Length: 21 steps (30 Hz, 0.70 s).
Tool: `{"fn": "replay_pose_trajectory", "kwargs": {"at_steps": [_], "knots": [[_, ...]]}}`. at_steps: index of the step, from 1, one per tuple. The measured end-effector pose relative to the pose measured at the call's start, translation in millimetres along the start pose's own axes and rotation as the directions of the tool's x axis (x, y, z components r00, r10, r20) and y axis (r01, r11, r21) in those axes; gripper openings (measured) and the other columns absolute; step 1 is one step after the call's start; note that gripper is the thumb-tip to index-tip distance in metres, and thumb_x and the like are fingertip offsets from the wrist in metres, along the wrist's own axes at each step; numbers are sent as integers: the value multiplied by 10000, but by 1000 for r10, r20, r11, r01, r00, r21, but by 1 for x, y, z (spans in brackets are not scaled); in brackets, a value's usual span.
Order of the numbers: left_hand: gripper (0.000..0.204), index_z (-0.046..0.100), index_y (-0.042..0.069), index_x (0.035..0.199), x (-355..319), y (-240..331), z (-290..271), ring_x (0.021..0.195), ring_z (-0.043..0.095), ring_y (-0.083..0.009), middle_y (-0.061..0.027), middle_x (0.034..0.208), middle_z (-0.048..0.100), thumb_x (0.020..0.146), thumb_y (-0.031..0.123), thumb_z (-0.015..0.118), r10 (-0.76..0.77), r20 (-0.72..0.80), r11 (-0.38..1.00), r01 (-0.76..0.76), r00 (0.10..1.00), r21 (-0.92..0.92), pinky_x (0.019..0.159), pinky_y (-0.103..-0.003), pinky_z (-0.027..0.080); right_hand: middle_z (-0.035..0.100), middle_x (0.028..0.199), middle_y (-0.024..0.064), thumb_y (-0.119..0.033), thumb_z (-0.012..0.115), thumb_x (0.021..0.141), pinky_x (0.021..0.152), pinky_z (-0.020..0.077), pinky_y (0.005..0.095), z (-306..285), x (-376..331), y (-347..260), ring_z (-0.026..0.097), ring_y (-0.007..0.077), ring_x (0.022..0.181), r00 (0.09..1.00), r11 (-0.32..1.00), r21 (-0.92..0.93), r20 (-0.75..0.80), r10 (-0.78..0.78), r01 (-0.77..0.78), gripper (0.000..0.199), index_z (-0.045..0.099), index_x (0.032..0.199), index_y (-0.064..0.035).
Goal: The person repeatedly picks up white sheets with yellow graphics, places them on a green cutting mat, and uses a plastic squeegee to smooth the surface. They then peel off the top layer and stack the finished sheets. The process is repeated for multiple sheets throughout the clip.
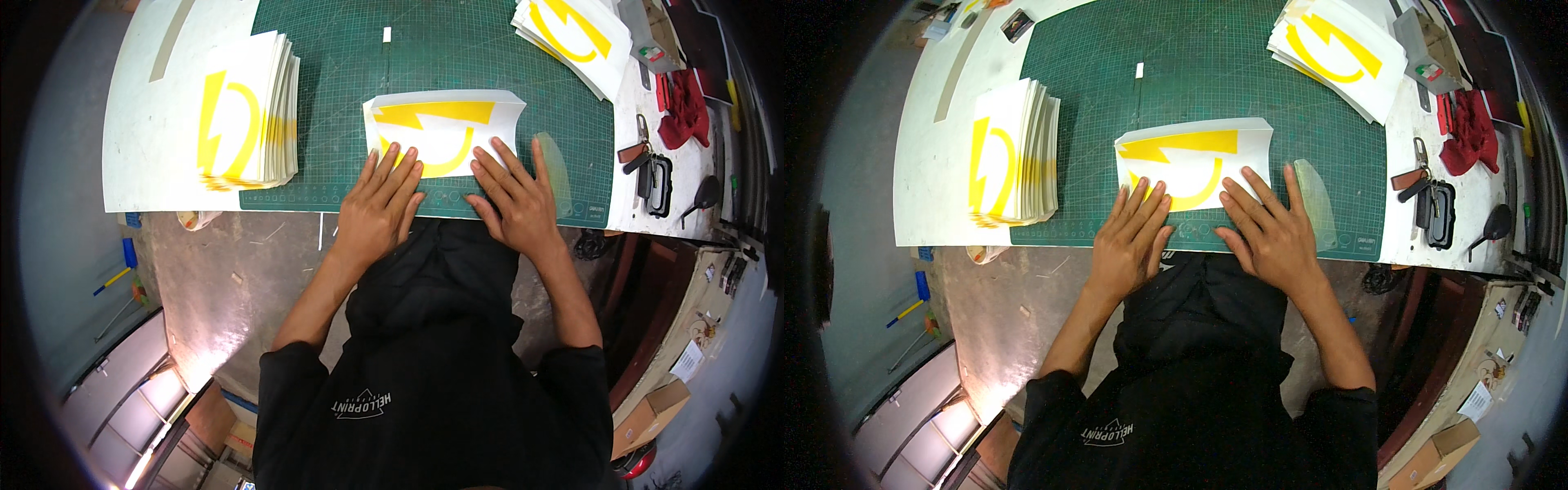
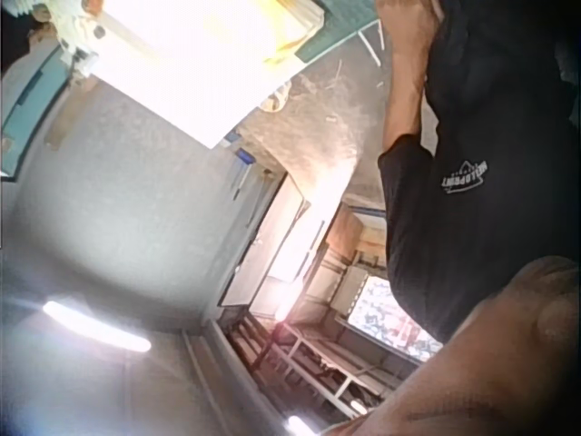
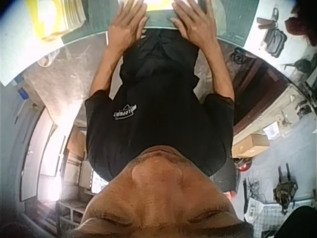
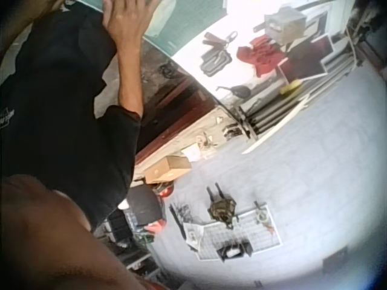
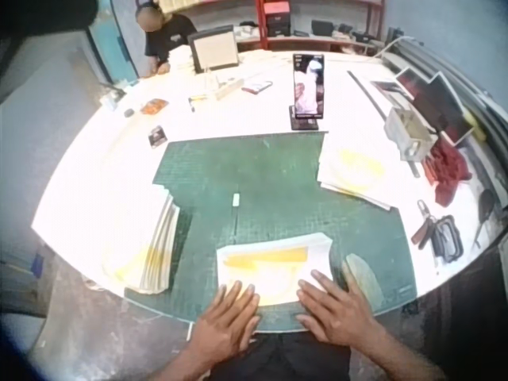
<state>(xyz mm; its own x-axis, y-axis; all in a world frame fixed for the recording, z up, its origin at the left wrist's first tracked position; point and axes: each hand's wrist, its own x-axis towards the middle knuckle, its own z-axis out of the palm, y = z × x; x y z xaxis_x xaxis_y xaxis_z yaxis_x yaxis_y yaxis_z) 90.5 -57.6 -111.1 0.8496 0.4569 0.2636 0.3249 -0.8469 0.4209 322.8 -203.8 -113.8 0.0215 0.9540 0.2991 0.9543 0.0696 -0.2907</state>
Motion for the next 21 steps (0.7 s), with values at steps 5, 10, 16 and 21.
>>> {"fn": "replay_pose_trajectory", "kwargs": {"at_steps": [5,10,16,21], "knots": [[309,772,53,1224,13,7,-4,1337,624,-329,-113,1380,711,921,114,782,-61,-125,998,56,990,-42,1133,-494,472,644,1484,24,-299,798,938,1263,220,716,-4,6,-5,492,269,1487,999,1000,-3,-43,29,-29,396,738,1285,-118],[221,831,91,1088,23,8,4,1190,674,-278,-60,1246,770,872,133,836,-126,-259,992,123,957,-29,982,-411,500,726,1328,27,-239,823,913,1247,241,711,1,22,-14,611,257,1340,987,996,36,-131,89,-84,234,799,1094,-92],[235,852,148,1072,11,-11,-13,1167,627,-278,-44,1290,745,838,161,869,-120,-270,984,151,955,98,995,-423,449,745,1213,64,-189,830,886,1236,247,715,-1,20,-10,649,294,1252,976,997,37,-203,78,-72,186,802,1038,-85],[251,855,164,1081,10,-11,-16,1183,597,-293,-42,1335,706,832,184,872,-132,-255,983,159,958,89,1024,-443,420,655,1079,78,-165,766,898,1198,273,690,9,57,-51,628,287,1108,974,991,80,-193,120,-106,173,815,1060,-134]]}}
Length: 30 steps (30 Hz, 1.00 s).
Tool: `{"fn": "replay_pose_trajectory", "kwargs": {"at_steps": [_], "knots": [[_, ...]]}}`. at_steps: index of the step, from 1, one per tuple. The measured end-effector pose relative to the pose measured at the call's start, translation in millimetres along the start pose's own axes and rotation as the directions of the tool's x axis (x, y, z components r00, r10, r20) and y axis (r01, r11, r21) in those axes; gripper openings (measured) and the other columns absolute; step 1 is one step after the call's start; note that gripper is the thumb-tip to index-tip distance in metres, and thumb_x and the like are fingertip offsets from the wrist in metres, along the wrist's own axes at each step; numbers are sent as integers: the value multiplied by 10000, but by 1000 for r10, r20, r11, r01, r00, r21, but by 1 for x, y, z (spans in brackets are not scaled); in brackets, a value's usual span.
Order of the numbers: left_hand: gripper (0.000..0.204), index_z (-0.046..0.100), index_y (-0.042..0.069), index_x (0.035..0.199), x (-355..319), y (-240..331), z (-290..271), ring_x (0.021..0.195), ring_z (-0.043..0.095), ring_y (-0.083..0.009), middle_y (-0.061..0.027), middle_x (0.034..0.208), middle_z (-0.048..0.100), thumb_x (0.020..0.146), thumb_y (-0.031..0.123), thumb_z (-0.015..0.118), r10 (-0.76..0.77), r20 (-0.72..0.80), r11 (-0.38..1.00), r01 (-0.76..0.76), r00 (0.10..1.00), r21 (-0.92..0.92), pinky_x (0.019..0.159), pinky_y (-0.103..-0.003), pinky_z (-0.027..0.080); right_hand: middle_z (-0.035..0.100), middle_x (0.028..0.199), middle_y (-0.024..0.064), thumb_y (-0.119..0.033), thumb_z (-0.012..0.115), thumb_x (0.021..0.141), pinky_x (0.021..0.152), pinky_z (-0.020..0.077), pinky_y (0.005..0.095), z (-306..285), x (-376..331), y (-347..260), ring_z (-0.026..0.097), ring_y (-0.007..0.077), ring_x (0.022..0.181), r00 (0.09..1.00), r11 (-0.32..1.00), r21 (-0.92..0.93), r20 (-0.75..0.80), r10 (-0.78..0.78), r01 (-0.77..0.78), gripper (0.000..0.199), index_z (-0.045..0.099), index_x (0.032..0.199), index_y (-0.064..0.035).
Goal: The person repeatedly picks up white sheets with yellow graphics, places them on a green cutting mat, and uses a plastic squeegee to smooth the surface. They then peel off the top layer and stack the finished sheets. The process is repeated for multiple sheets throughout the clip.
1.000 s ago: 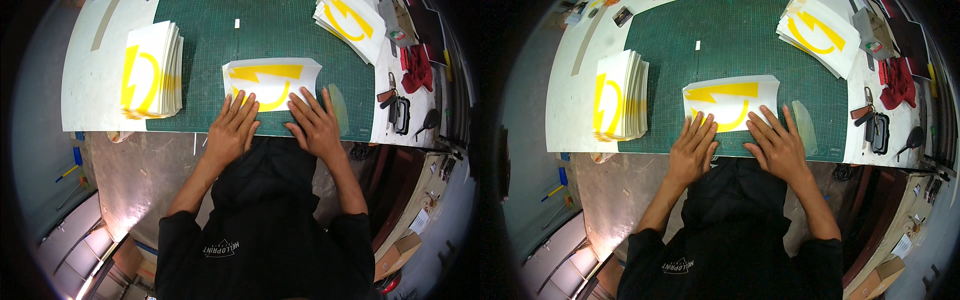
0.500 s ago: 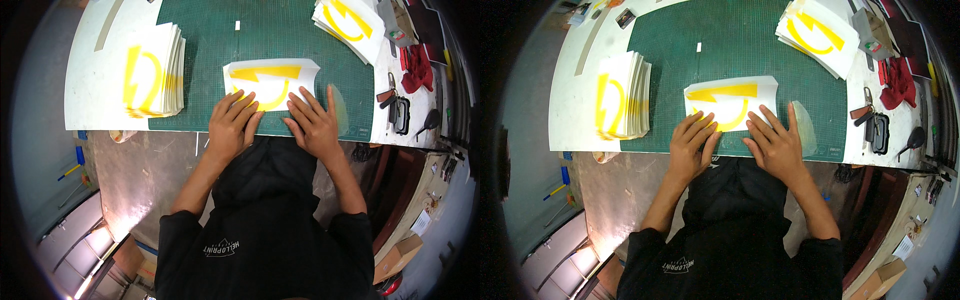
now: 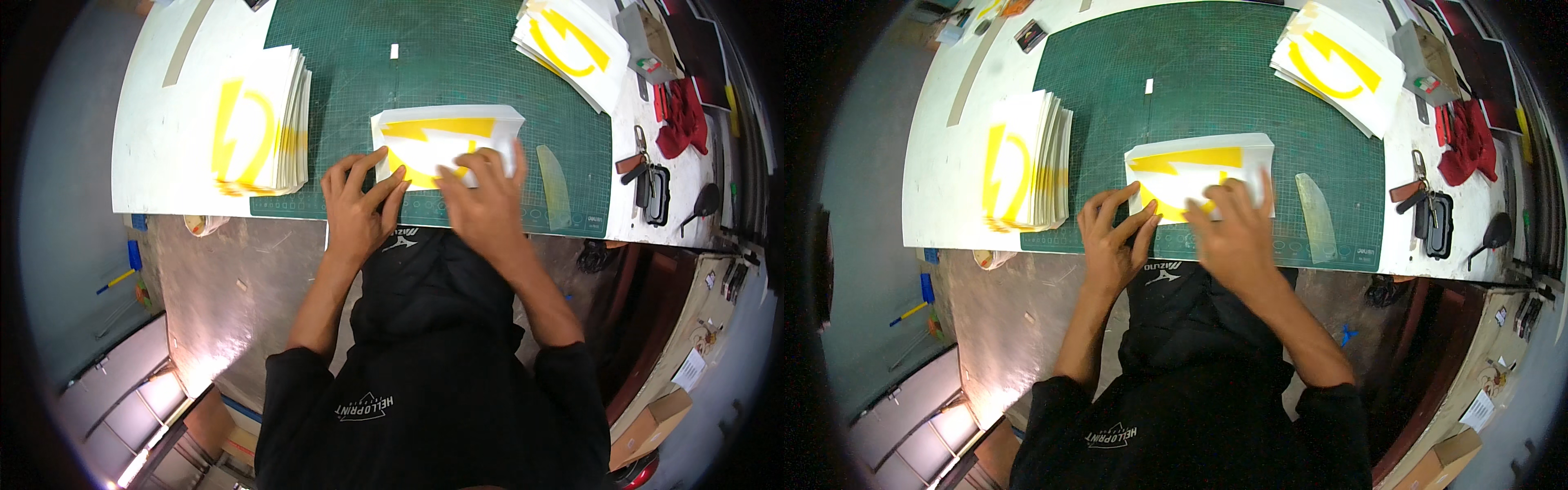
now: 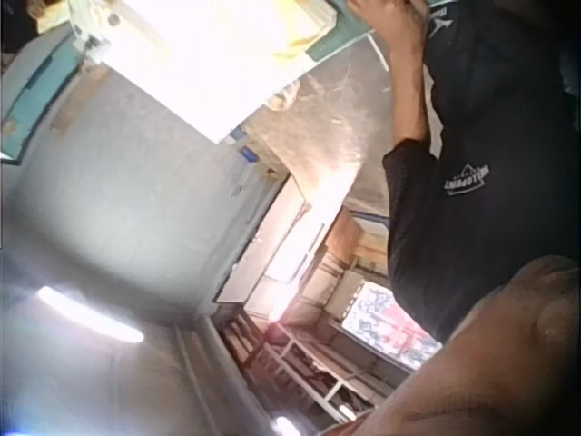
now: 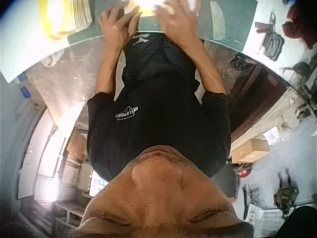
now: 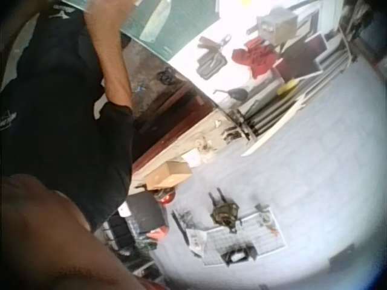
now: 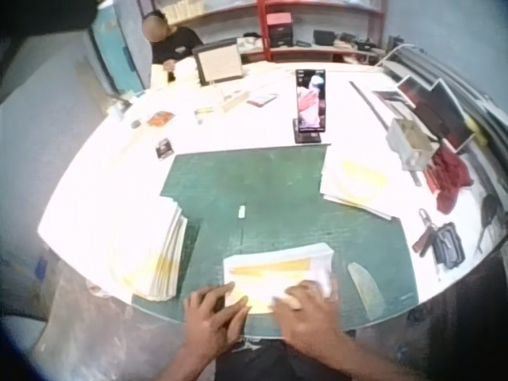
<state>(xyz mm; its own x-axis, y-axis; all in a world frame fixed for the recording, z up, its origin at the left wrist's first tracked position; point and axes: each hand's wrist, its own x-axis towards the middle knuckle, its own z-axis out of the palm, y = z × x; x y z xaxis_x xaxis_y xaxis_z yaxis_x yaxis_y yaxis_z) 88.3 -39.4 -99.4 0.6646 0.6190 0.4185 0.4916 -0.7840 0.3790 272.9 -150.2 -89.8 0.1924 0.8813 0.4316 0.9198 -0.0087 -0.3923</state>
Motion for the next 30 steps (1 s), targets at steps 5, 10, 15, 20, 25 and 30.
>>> {"fn": "replay_pose_trajectory", "kwargs": {"at_steps": [5,10,15,20,25,30], "knots": [[249,864,172,1063,-2,-4,4,1198,582,-303,-59,1341,696,815,184,877,-19,3,1000,19,1000,-18,1043,-455,396,580,1015,56,-238,781,886,1029,325,568,5,-9,17,576,252,1040,999,998,-57,-29,20,-21,231,829,1110,-206],[242,849,152,1093,-1,1,-1,1237,557,-327,-82,1367,694,851,146,852,-29,21,999,30,999,-21,1062,-473,384,560,1007,55,-238,833,894,971,301,536,-45,-44,66,527,244,1000,986,958,-229,-48,163,-169,279,830,1173,-230],[359,786,107,1184,13,29,-4,1216,611,-304,-76,1324,696,827,90,756,94,48,991,-98,994,90,1090,-498,407,570,1017,63,-214,823,909,989,300,538,-43,-42,60,532,252,1011,984,953,-243,-35,175,-179,282,826,1189,-187],[352,755,37,1180,0,32,13,1239,645,-267,-104,1309,711,838,84,684,250,168,965,-260,954,38,1172,-527,400,647,1135,106,-185,805,914,1044,353,543,-53,-3,35,593,296,1054,998,985,-160,-18,66,-68,316,799,1223,-122],[328,725,55,1242,9,46,10,1132,653,-243,-78,1220,720,923,125,751,162,126,986,-155,979,-62,1130,-506,411,722,1129,119,-161,778,923,1065,406,500,-23,74,28,633,287,1042,984,985,-18,-25,-174,174,338,765,1253,-90],[381,700,54,1282,19,38,25,984,625,-254,-63,1086,676,915,134,762,106,107,993,-100,989,-60,1091,-525,407,747,944,57,-177,761,930,1057,388,503,7,92,49,647,241,997,993,995,-5,61,-101,101,242,783,1153,-86]]}}
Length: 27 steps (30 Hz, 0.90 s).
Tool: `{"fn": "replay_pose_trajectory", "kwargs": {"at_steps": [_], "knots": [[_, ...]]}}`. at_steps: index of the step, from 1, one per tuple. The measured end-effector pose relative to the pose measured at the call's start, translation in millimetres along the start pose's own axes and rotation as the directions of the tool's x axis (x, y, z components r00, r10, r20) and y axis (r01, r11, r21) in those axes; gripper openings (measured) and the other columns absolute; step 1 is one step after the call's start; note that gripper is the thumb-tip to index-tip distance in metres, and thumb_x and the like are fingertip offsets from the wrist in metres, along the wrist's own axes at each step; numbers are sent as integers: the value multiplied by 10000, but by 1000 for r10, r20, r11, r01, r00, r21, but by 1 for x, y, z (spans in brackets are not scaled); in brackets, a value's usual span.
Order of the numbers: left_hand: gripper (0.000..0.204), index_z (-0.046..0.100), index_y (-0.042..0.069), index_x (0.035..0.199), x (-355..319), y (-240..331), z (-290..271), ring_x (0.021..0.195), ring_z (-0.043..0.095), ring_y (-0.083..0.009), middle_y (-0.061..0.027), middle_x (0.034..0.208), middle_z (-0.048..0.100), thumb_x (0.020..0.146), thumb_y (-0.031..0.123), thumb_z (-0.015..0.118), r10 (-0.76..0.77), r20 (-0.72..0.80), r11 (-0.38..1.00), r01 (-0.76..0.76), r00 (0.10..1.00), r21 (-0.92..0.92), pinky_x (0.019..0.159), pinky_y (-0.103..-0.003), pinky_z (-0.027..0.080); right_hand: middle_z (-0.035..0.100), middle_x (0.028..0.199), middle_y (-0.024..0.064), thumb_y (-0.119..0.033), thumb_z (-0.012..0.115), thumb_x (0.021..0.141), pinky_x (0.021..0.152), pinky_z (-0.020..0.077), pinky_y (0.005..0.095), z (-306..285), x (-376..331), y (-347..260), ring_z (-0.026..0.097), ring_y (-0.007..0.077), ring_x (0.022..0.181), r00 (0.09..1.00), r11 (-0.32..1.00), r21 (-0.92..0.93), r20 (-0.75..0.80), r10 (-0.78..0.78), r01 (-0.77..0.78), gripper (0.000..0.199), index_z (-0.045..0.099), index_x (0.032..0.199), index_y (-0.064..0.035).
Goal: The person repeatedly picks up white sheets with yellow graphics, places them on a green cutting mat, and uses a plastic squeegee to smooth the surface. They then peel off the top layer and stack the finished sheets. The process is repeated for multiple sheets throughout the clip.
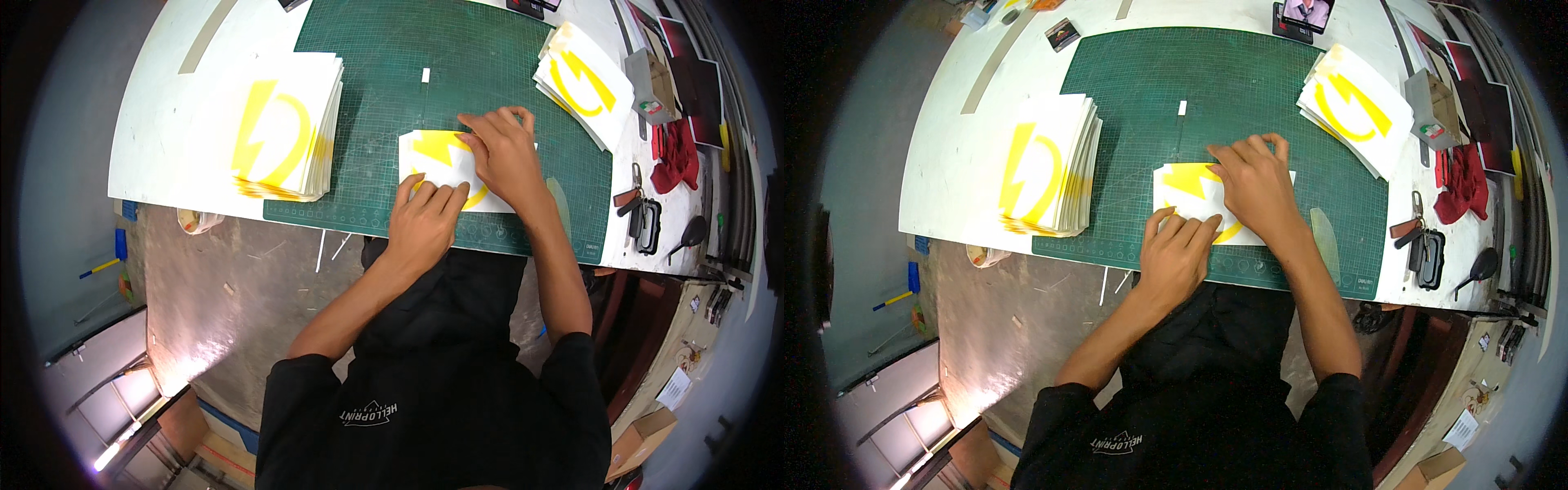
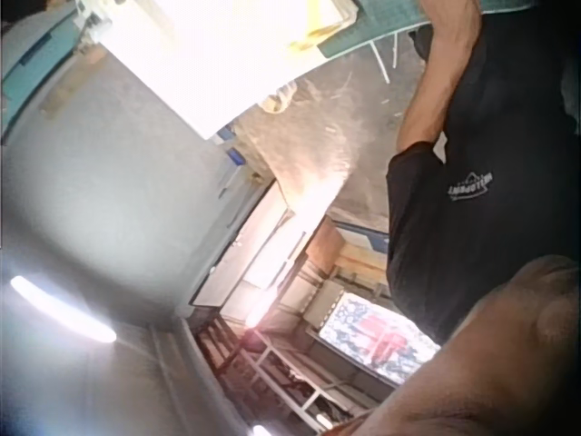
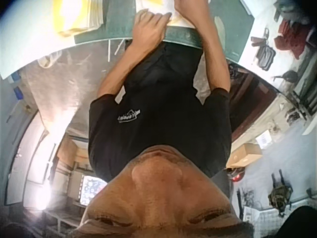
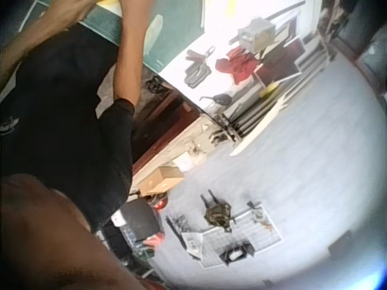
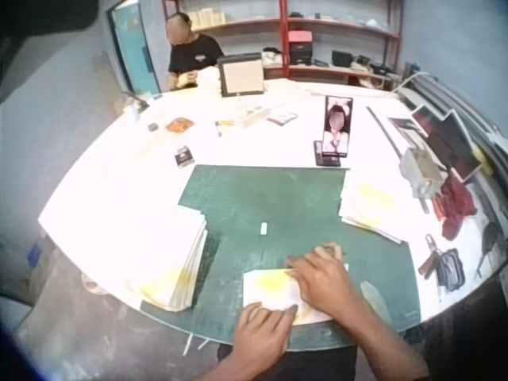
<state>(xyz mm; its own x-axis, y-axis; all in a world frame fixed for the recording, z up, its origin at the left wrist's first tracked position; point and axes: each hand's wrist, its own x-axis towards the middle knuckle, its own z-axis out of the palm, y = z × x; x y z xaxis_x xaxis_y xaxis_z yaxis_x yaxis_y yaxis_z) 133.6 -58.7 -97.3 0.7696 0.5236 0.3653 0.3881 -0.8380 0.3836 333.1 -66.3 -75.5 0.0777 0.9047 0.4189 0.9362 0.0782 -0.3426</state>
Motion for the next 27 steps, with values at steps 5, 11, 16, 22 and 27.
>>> {"fn": "replay_pose_trajectory", "kwargs": {"at_steps": [5,11,16,22,27], "knots": [[707,511,-46,1501,22,-11,-15,1490,444,-380,-257,1573,479,930,298,749,-91,83,996,88,992,32,1259,-598,227,734,1144,101,-178,739,934,1111,353,569,17,-5,5,630,271,1134,993,990,-115,71,94,-85,260,767,1172,-76],[994,281,-112,1619,16,-36,-9,1634,175,-409,-298,1730,211,971,568,607,-136,304,986,99,943,134,1299,-614,101,493,1609,209,-377,598,1048,1270,202,656,26,-45,-35,408,367,1539,977,1000,12,214,20,-23,630,514,1526,25],[952,302,-124,1608,16,-35,-4,1619,224,-419,-311,1711,254,1026,592,536,-112,238,992,94,965,88,1294,-626,100,426,1643,238,-415,579,1074,1269,174,649,-27,-80,18,366,377,1556,940,939,-243,182,289,-241,686,452,1557,56],[928,314,-143,1596,13,-30,-7,1623,199,-430,-319,1714,240,1064,599,473,-123,259,980,77,958,182,1284,-654,87,607,1262,253,-297,708,1024,1114,321,641,-72,-144,-11,580,355,1233,775,722,-301,-116,621,-623,536,559,1391,64],[936,297,-163,1591,10,-32,-3,1626,177,-439,-334,1713,223,1066,593,472,-115,248,984,77,962,158,1284,-654,76,677,947,186,-143,689,1022,869,539,491,-66,-147,-26,686,340,896,528,544,217,-129,839,-811,383,580,1329,59]]}}
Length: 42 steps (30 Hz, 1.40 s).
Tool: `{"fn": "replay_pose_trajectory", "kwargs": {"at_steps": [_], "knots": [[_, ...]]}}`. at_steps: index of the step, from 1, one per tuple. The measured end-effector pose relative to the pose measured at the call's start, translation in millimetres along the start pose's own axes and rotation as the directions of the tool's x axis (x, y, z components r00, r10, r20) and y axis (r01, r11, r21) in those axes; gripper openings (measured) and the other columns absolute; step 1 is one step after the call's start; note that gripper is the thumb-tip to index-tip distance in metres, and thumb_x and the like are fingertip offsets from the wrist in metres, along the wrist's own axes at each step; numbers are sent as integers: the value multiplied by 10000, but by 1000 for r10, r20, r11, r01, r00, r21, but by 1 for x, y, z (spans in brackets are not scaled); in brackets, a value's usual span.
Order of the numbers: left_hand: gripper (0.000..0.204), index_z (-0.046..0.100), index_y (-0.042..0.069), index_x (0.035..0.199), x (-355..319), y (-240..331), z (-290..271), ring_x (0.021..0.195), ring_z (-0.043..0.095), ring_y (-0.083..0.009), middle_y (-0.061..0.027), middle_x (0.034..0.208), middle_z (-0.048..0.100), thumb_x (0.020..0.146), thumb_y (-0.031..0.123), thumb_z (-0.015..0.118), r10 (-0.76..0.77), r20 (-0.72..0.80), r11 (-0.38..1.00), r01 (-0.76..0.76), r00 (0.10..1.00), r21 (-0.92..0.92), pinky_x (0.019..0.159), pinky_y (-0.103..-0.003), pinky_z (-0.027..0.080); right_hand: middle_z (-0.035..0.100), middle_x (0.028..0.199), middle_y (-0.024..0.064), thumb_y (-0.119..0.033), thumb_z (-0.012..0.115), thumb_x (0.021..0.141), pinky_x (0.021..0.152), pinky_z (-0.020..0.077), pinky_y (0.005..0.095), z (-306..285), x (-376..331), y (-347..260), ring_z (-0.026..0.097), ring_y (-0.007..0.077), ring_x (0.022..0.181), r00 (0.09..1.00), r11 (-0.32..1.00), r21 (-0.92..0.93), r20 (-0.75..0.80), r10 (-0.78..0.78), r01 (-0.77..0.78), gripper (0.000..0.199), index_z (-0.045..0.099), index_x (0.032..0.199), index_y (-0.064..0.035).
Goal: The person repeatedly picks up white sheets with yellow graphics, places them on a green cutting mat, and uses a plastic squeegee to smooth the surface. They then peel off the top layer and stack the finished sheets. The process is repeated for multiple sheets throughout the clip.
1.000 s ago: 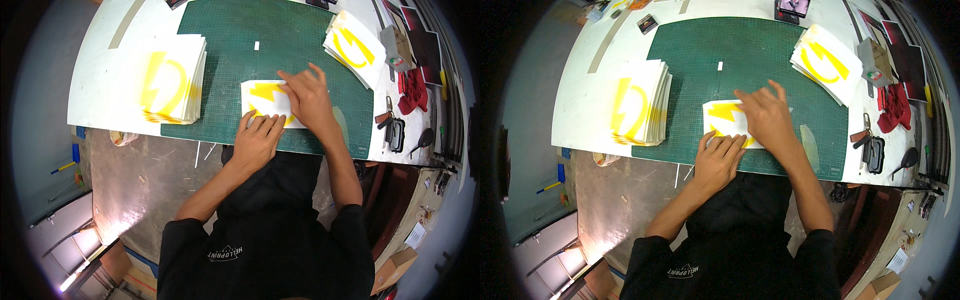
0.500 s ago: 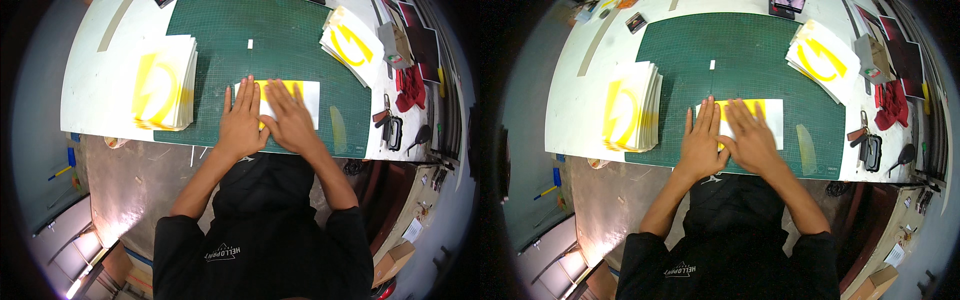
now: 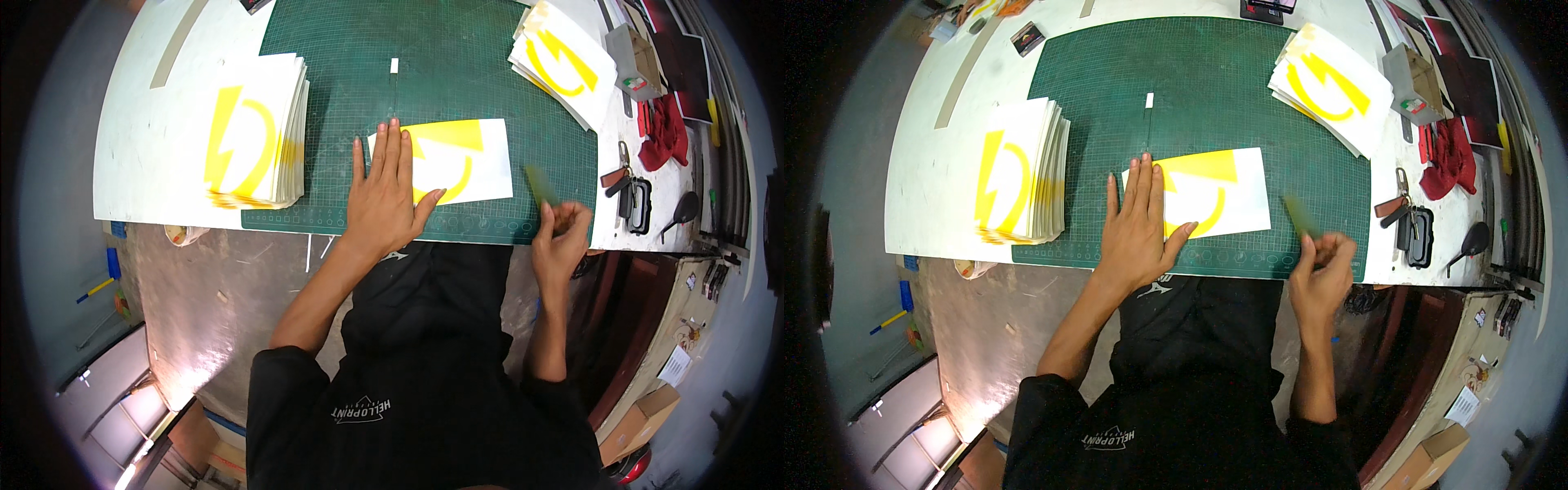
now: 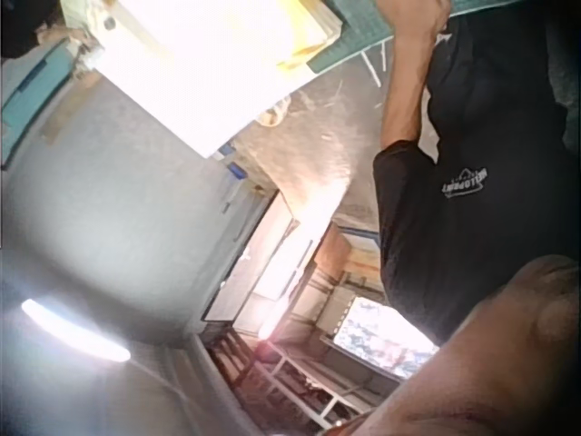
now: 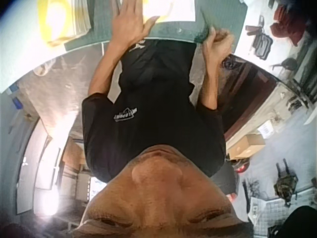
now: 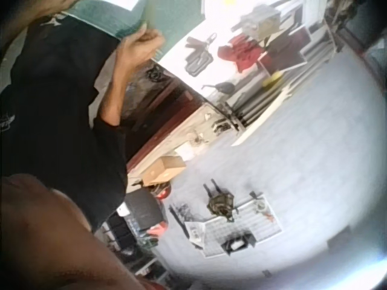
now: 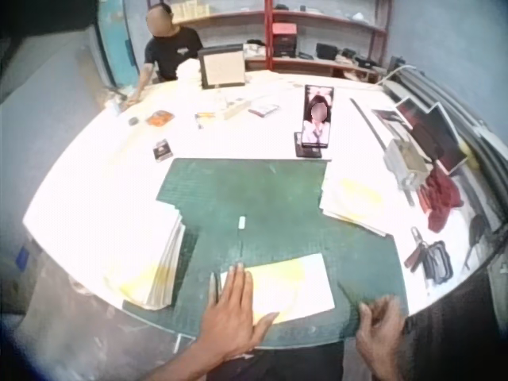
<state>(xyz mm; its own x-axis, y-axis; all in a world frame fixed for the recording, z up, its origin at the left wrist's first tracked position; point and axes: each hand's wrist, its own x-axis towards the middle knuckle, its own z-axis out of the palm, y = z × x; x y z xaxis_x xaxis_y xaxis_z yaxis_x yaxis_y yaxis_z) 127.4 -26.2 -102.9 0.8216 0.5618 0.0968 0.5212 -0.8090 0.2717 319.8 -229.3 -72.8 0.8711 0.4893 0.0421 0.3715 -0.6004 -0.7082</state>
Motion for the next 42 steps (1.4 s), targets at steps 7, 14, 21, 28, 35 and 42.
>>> {"fn": "replay_pose_trajectory", "kwargs": {"at_steps": [7,14,21,28,35,42], "knots": [[944,278,-177,1588,2,-1,0,1630,151,-442,-345,1714,202,1066,589,458,11,28,999,-12,1000,38,1286,-648,72,690,921,156,-10,678,877,702,583,430,110,18,-75,702,345,766,746,747,139,71,-662,650,321,701,1198,1],[947,279,-179,1586,4,2,-1,1631,154,-440,-342,1716,197,1068,595,453,2,-1,1000,-2,1000,-1,1290,-639,66,681,873,144,-16,720,904,594,559,428,74,27,-39,700,317,695,826,833,-90,-108,-553,546,236,715,1140,-1],[971,302,-157,1590,-1,-1,3,1612,217,-445,-345,1696,248,1053,635,467,-6,-34,1000,6,999,4,1282,-654,87,756,929,160,27,756,914,572,562,322,19,0,1,729,227,666,903,908,-143,-121,-411,394,354,702,1263,37],[912,362,-62,1609,-16,54,-27,1545,354,-441,-298,1661,360,1034,624,535,-198,54,979,195,979,56,1251,-704,124,767,971,167,90,746,877,628,541,365,16,8,-8,706,250,722,796,810,-71,-155,-585,582,350,716,1224,50],[913,518,32,1555,99,-26,-39,1592,319,-331,-164,1611,514,1094,684,74,274,215,404,90,937,-910,1323,-546,92,716,973,94,-21,707,823,881,464,437,74,42,-49,659,266,910,609,605,-96,15,-793,791,258,730,1079,-30],[869,592,116,1516,109,-35,-24,1617,268,-291,-46,1599,550,1105,638,31,317,378,782,-15,870,-623,1334,-550,-15,707,979,17,-21,727,725,920,455,436,84,7,-59,639,229,919,397,450,286,226,-890,846,259,722,974,-92]]}}
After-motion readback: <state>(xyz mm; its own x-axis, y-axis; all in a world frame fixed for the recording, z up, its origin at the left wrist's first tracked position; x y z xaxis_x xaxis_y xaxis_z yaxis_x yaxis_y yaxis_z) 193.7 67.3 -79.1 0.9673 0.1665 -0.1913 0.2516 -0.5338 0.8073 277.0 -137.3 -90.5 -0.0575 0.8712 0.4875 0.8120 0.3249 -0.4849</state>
